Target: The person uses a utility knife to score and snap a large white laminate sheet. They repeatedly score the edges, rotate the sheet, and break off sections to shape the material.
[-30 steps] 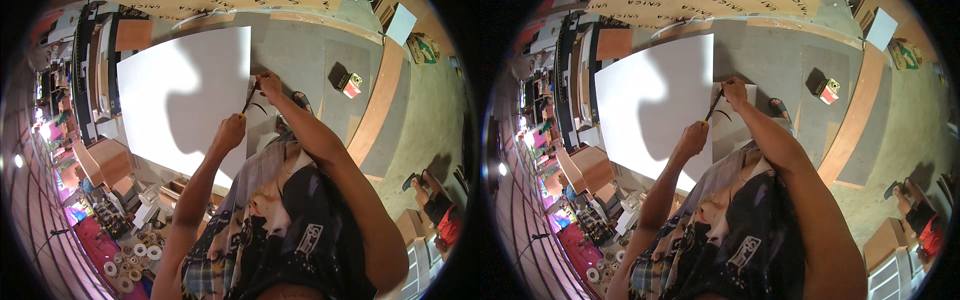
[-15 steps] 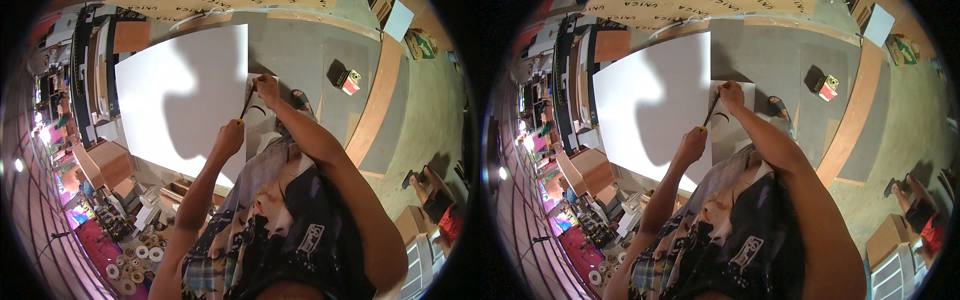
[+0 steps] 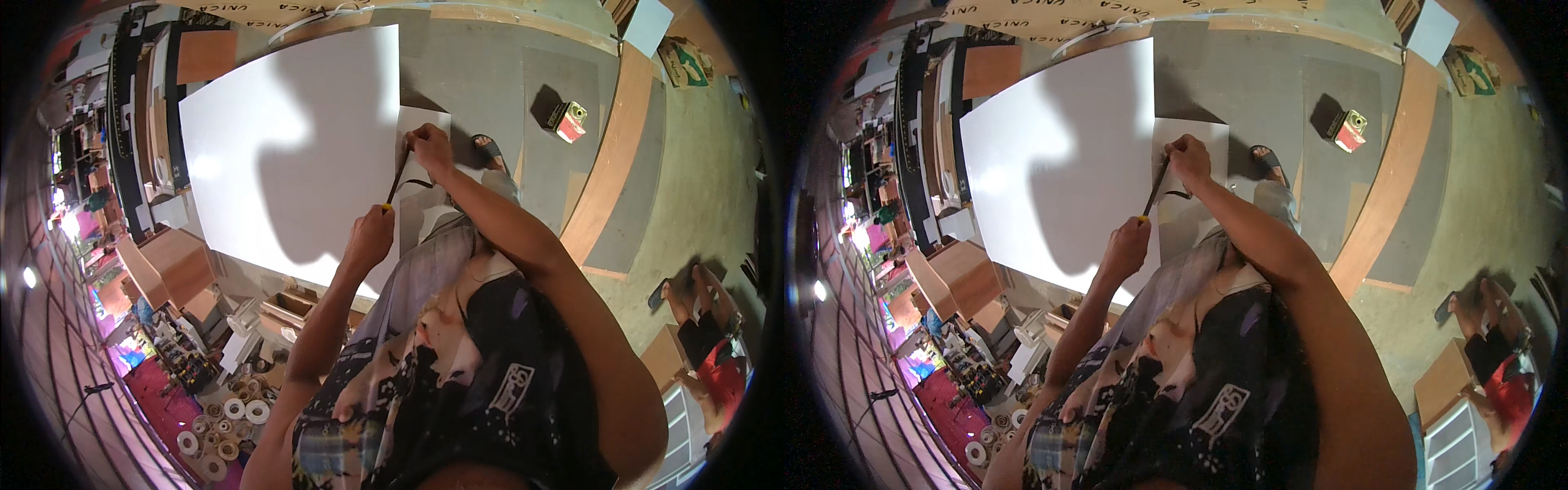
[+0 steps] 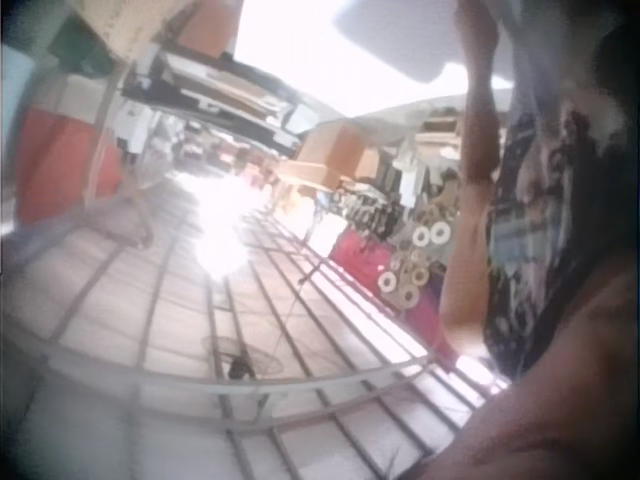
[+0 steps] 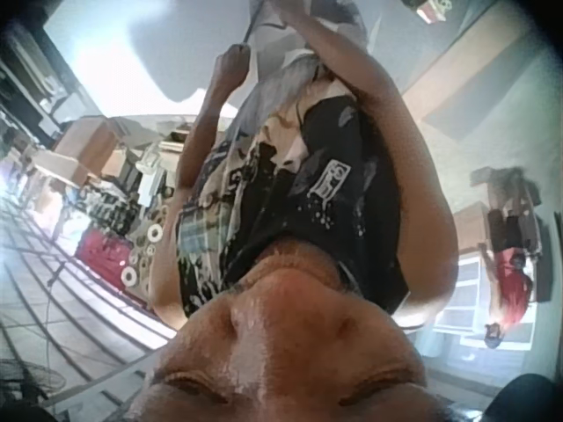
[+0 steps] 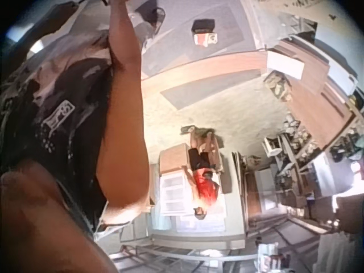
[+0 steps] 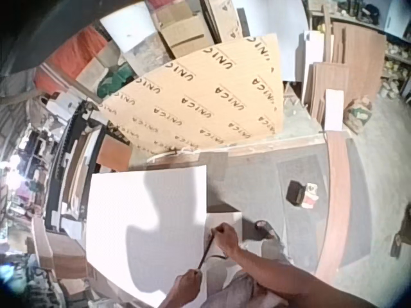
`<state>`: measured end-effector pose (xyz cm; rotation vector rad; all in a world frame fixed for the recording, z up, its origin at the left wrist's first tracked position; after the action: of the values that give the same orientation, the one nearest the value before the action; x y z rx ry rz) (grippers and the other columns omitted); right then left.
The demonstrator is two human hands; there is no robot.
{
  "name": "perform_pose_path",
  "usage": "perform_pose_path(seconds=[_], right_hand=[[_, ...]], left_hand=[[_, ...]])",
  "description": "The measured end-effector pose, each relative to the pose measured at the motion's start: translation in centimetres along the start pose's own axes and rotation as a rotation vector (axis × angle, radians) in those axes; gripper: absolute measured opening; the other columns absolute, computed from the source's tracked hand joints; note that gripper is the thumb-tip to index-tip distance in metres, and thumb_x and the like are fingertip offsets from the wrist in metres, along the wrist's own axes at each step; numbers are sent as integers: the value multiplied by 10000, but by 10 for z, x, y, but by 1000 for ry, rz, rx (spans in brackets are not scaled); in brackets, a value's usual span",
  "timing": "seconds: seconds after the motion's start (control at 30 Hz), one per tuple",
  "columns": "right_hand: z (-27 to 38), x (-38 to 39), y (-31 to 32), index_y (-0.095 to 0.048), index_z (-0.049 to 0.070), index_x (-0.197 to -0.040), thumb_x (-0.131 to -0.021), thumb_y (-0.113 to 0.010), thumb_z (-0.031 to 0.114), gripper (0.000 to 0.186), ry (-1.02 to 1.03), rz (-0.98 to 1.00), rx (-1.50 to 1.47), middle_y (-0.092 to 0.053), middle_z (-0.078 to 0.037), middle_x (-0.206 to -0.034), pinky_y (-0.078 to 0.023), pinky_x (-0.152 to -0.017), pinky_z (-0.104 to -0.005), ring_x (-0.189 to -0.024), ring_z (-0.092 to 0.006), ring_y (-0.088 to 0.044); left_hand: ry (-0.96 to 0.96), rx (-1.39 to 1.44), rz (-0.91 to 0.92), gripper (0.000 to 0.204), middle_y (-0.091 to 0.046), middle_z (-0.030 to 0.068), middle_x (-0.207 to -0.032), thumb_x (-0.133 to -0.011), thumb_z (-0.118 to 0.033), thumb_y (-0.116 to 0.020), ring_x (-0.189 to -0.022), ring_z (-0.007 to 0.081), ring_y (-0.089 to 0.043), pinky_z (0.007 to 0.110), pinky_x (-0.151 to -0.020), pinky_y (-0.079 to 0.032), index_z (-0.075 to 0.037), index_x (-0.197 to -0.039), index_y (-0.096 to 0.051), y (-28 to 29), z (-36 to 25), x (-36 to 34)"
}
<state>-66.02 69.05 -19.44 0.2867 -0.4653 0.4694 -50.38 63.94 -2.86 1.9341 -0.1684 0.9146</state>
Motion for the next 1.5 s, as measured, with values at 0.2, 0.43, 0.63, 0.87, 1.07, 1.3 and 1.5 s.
perform_pose_path(seconds=[0.2, 0.43, 0.63, 0.87, 1.07, 1.3, 1.5], right_hand=[[-3, 17, 0, -669, 8, -866, -862, -684, 256, 248, -24, 11, 0, -708, -130, -843, -512, -761, -392, -811, -267, -675], [-26, 17, -9, -685, 24, -877, -852, -691, 282, 260, -119, 79, -4, -710, -149, -861, -512, -800, -421, -868, -316, -675], [-20, 43, -11, -688, 23, -863, -840, -694, 295, 272, -78, 85, -61, -708, -142, -850, -508, -803, -419, -858, -316, -673], [-59, 28, -14, -683, 16, -864, -863, -701, 256, 240, -201, 104, -138, -717, -115, -813, -526, -717, -359, -755, -224, -682], [-47, 31, -8, -682, 3, -869, -852, -704, 244, 243, -171, 94, -146, -723, -104, -815, -527, -722, -329, -765, -190, -685], [-21, 80, -8, -676, 9, -838, -849, -692, 232, 223, -88, 100, -102, -712, -106, -789, -515, -719, -361, -742, -224, -672], [-70, 69, -18, -674, 9, -841, -863, -696, 229, 222, -232, 104, -138, -711, -100, -783, -517, -688, -359, -733, -198, -671]], left_hand=[[252, 288, -60, 356, -650, 317, -872, -1007, -278, -461, -896, 521, -609, 575, -788, -474, 61, -954, -558, 0, 2, 23], [252, 284, -72, 374, -642, 331, -880, -1010, -294, -452, -900, 528, -603, 575, -796, -467, 63, -980, -559, -10, 7, 19], [333, 308, 39, 393, -633, 353, -945, -1007, -316, -442, -962, 535, -589, 581, -843, -461, 58, -1016, -561, -8, 6, 42], [247, 248, -77, 380, -635, 335, -877, -1000, -313, -466, -893, 521, -606, 583, -769, -469, 54, -984, -561, -33, 12, 24], [114, 240, -110, 376, -637, 299, -808, -1007, -306, -464, -819, 509, -612, 556, -719, -480, 58, -984, -557, -51, 34, 21], [222, 311, -83, 363, -632, 320, -841, -1007, -285, -455, -835, 527, -602, 566, -723, -473, 62, -940, -540, -32, 13, 77], [220, 261, -52, 337, -625, 325, -837, -1007, -276, -467, -850, 535, -593, 582, -727, -465, 51, -961, -536, -55, 23, 55]])
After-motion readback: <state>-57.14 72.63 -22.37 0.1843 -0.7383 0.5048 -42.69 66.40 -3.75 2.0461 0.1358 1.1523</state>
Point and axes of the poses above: each hand's wrist, its own x-axis away from the middle knuckle, its own y-axis out of the back of the hand, z = x × y, the point moved 6 cm from there along -x, towards the middle knuckle
